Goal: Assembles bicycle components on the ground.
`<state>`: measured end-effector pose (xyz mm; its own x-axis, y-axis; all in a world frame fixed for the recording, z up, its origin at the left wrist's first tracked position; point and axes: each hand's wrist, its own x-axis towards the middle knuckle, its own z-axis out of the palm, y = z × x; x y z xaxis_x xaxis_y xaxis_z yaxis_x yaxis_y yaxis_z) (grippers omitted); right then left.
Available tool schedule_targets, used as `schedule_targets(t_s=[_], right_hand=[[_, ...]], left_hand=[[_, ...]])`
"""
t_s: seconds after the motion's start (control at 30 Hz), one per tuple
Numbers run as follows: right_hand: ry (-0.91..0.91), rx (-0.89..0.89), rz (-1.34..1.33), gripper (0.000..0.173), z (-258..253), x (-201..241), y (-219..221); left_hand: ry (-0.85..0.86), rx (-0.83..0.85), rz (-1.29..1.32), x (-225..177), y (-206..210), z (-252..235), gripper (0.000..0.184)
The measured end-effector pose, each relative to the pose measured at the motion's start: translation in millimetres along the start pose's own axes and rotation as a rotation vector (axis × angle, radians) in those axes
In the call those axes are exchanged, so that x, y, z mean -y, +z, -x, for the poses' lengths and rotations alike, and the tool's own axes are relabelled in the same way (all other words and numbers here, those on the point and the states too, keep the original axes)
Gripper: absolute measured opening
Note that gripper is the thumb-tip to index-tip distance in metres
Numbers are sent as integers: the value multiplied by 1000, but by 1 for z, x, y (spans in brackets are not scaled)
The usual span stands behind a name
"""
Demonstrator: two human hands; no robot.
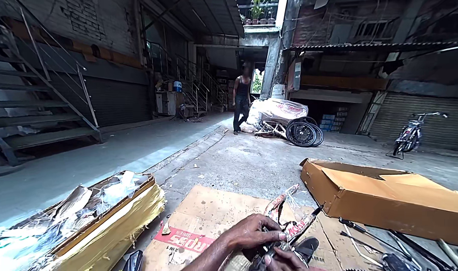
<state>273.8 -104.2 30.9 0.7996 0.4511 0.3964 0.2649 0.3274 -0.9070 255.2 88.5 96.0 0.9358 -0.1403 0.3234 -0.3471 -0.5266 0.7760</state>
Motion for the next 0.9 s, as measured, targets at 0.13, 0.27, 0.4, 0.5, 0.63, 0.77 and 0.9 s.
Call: schedule_targets(t_s=[0.13,0.27,0.4,0.5,0.63,0.77,0.9], right_hand=[[-39,3,75,35,6,2,-1],[-557,71,608,21,0,-11,-13],[-441,14,441,42,3,-16,-7],[-115,-29,195,50,16,-6,1],[-3,-71,72,42,19,7,10],[-413,-3,423,27,11,-16,0],[-357,-24,352,46,8,-17,0]], left_hand=[[-56,11,23,-2,4,5,39],[-90,7,33,-6,2,4,39],[-80,7,31,-4,2,4,39],[-69,12,38,-3,5,6,40],[-70,9,35,-4,2,4,39],[-71,4,25,-4,2,5,39],[-71,1,30,-6,2,3,38]])
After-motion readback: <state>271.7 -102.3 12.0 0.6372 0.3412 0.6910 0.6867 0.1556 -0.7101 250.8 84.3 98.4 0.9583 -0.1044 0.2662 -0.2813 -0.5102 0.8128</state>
